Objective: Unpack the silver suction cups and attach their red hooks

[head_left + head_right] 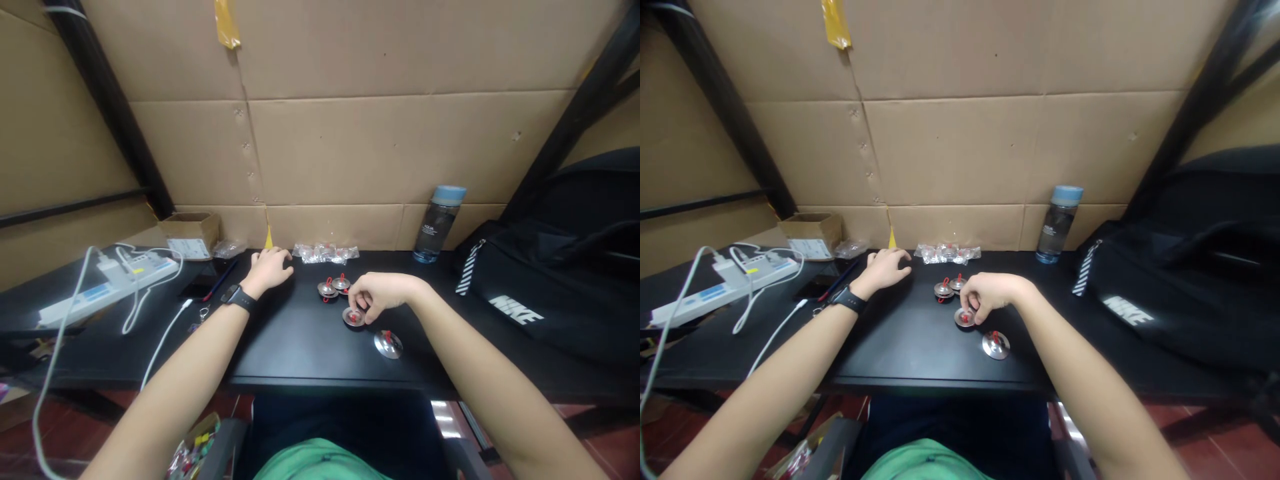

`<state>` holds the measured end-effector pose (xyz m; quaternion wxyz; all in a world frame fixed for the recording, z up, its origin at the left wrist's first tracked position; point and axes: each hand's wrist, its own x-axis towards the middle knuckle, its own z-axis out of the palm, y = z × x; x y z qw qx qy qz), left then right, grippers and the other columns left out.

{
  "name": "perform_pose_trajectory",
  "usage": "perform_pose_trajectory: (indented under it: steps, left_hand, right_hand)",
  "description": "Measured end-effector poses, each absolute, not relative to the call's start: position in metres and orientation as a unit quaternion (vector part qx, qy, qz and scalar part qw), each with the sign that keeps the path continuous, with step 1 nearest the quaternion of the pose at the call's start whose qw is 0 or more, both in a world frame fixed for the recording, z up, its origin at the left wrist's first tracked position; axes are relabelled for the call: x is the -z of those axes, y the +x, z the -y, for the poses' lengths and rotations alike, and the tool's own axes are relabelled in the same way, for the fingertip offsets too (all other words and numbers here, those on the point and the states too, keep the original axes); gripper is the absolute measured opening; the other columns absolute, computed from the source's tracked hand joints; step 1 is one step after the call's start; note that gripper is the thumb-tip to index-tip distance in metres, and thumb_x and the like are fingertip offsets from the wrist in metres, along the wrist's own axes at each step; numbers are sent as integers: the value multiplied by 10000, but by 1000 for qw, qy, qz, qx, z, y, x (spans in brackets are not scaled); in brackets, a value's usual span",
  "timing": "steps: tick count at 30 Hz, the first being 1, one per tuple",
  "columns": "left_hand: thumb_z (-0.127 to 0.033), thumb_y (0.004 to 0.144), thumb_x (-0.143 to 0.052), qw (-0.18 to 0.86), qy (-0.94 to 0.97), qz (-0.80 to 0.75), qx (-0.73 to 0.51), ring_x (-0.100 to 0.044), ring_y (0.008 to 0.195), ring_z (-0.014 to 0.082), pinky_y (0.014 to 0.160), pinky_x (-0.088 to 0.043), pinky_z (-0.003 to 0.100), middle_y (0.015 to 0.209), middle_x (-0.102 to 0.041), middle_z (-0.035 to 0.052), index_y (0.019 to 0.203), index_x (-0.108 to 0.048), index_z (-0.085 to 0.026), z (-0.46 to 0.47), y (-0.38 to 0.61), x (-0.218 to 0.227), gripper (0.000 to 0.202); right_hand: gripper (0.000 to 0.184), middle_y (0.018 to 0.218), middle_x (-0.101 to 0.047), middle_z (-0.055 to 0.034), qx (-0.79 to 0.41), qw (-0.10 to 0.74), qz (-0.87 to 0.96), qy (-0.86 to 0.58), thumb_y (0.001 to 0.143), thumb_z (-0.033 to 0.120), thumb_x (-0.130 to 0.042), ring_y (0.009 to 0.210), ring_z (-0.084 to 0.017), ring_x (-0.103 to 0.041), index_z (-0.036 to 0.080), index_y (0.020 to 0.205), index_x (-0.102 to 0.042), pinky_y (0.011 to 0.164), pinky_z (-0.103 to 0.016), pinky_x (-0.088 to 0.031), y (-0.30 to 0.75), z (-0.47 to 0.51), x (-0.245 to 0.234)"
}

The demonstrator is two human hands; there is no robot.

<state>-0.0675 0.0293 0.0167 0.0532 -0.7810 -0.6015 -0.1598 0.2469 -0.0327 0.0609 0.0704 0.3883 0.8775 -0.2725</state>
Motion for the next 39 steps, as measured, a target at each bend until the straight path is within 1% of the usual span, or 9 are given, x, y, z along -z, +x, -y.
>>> perform_pose_trajectory:
  steps: [4,10,16,19,23,27,31,34,39]
  left_hand:
    - [-430,846,-559,57,-784,598,157,-540,1199,343,999,-364,526,1244,-661,75,1111,-663,-296,-30,-68,-15,315]
    - [-434,843,-558,55,-788,594,152,-545,1192,339,991,-369,524,1239,-665,79,1105,-665,-291,-30,-66,-16,317]
    - [-428,841,-558,55,-787,596,146,-555,1184,347,984,-373,525,1211,-683,80,1109,-673,-295,-29,-66,-17,321]
    - [-427,840,-565,52,-785,601,142,-556,1194,344,994,-368,513,1203,-691,79,1107,-677,-299,-29,-66,-17,316]
    - [-436,839,-569,51,-784,603,137,-557,1195,343,996,-365,509,1204,-693,79,1101,-680,-301,-30,-66,-17,315]
    - [-450,837,-567,49,-785,603,133,-561,1187,344,992,-365,511,1195,-696,79,1099,-683,-304,-31,-66,-17,322]
    - [-461,834,-563,44,-787,602,132,-567,1181,343,980,-367,518,1208,-694,75,1089,-684,-305,-31,-67,-16,322]
    - [-468,834,-564,41,-788,601,131,-567,1182,342,976,-365,519,1211,-696,77,1084,-686,-307,-31,-67,-16,321]
    - [-462,834,-564,39,-788,598,138,-572,1170,344,970,-362,527,1197,-699,75,1084,-686,-309,-32,-67,-15,318]
  right_hand:
    - [426,779,-678,27,283,97,-870,393,611,464,-863,663,-132,-602,222,950,-773,592,-238,-377,244,30,-55]
    - [458,813,-671,21,266,58,-884,380,564,443,-892,680,-131,-593,208,930,-747,602,-235,-379,239,34,-56]
    - [293,739,-694,1,252,57,-885,387,697,385,-807,639,-144,-602,200,922,-776,587,-241,-393,238,38,-60]
    - [207,745,-706,-16,228,13,-897,378,778,339,-733,650,-148,-609,191,913,-785,602,-243,-404,241,38,-64]
    - [154,723,-694,-22,162,-61,-914,366,821,300,-686,624,-141,-581,174,850,-770,601,-251,-385,242,37,-67]
    - [161,763,-707,-35,156,-90,-916,359,856,279,-643,651,-147,-584,162,864,-754,627,-255,-384,240,36,-65]
    - [182,829,-730,-46,183,-78,-909,366,869,285,-618,700,-162,-602,163,879,-753,654,-259,-395,239,31,-58]
    - [182,815,-726,-43,177,-86,-905,378,861,268,-611,702,-160,-610,159,888,-755,656,-256,-404,237,29,-55]
    - [213,805,-715,-36,179,-93,-900,387,842,271,-636,690,-155,-607,167,977,-763,648,-253,-415,239,31,-60]
